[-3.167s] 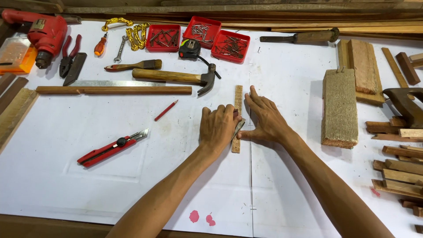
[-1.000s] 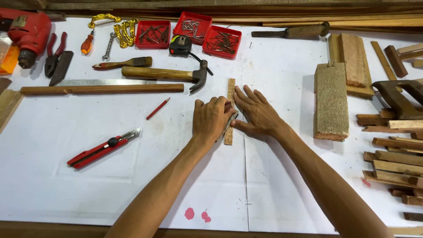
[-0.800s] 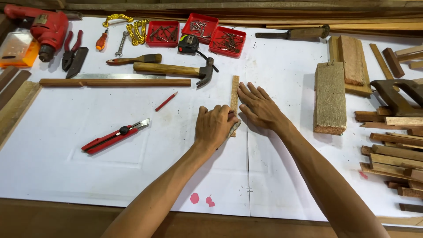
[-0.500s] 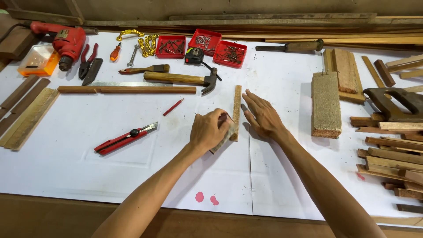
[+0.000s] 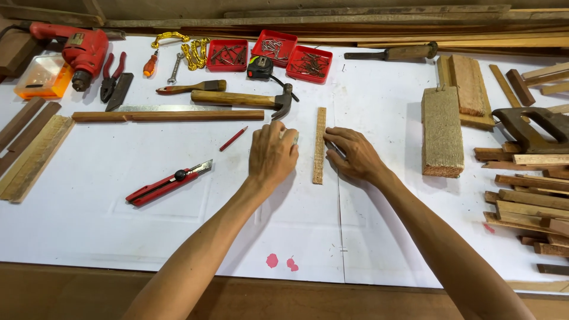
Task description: Measuring and cutting thin strips of wood with a utility knife on a workbench.
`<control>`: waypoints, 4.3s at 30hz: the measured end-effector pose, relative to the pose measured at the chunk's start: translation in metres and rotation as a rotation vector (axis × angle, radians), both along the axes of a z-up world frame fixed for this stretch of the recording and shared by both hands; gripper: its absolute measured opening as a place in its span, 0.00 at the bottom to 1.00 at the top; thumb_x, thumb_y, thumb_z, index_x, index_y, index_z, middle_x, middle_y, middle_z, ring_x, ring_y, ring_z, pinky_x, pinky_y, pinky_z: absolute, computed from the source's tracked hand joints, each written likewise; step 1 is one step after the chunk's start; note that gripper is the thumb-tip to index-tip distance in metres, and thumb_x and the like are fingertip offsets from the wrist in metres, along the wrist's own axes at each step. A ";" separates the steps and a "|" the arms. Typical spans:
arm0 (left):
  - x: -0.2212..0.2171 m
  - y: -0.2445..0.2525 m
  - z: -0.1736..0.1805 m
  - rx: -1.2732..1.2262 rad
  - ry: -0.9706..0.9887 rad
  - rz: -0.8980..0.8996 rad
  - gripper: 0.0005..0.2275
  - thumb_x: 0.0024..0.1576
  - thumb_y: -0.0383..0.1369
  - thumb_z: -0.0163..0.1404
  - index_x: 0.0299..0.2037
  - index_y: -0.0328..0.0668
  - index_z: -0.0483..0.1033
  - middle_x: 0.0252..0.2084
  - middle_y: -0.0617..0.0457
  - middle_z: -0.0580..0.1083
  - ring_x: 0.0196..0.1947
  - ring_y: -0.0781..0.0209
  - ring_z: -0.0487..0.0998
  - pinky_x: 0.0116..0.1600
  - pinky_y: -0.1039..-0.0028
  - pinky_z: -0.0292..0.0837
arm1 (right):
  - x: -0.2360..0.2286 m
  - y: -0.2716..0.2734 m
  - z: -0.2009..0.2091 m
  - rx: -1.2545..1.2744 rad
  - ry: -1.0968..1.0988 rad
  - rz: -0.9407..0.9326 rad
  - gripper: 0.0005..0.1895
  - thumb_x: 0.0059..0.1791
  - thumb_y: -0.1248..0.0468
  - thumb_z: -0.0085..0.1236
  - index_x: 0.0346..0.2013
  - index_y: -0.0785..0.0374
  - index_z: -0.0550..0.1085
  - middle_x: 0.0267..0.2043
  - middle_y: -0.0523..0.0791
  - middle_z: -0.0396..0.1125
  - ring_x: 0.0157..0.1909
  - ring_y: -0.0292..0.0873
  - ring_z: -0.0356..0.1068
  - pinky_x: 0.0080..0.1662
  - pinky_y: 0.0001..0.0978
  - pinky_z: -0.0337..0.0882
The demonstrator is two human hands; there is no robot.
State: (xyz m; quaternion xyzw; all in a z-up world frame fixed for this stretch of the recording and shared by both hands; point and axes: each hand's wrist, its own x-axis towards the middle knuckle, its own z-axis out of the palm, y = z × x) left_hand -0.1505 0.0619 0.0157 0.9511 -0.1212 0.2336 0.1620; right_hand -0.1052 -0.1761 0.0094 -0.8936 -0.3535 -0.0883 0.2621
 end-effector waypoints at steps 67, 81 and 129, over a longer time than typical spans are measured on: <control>-0.179 0.334 0.009 -0.242 0.194 0.643 0.15 0.55 0.33 0.53 0.50 0.33 0.75 0.43 0.38 0.75 0.43 0.41 0.79 0.45 0.55 0.75 | -0.067 0.433 0.029 -0.362 -0.089 0.778 0.36 0.53 0.40 0.42 0.71 0.52 0.58 0.76 0.51 0.48 0.71 0.53 0.57 0.67 0.53 0.59; -0.126 0.434 -0.018 0.001 -0.069 0.642 0.05 0.54 0.33 0.57 0.30 0.41 0.79 0.34 0.50 0.72 0.40 0.53 0.70 0.48 0.60 0.62 | -0.003 0.531 -0.005 -0.422 -0.159 0.799 0.44 0.52 0.31 0.27 0.75 0.51 0.50 0.78 0.48 0.41 0.79 0.50 0.37 0.73 0.53 0.39; -0.138 0.331 0.061 0.162 0.030 0.349 0.22 0.55 0.37 0.59 0.57 0.34 0.73 0.28 0.48 0.77 0.34 0.52 0.77 0.64 0.52 0.57 | -0.037 0.343 0.057 -0.261 -0.167 0.477 0.11 0.50 0.60 0.56 0.41 0.60 0.81 0.42 0.47 0.76 0.47 0.51 0.74 0.52 0.46 0.71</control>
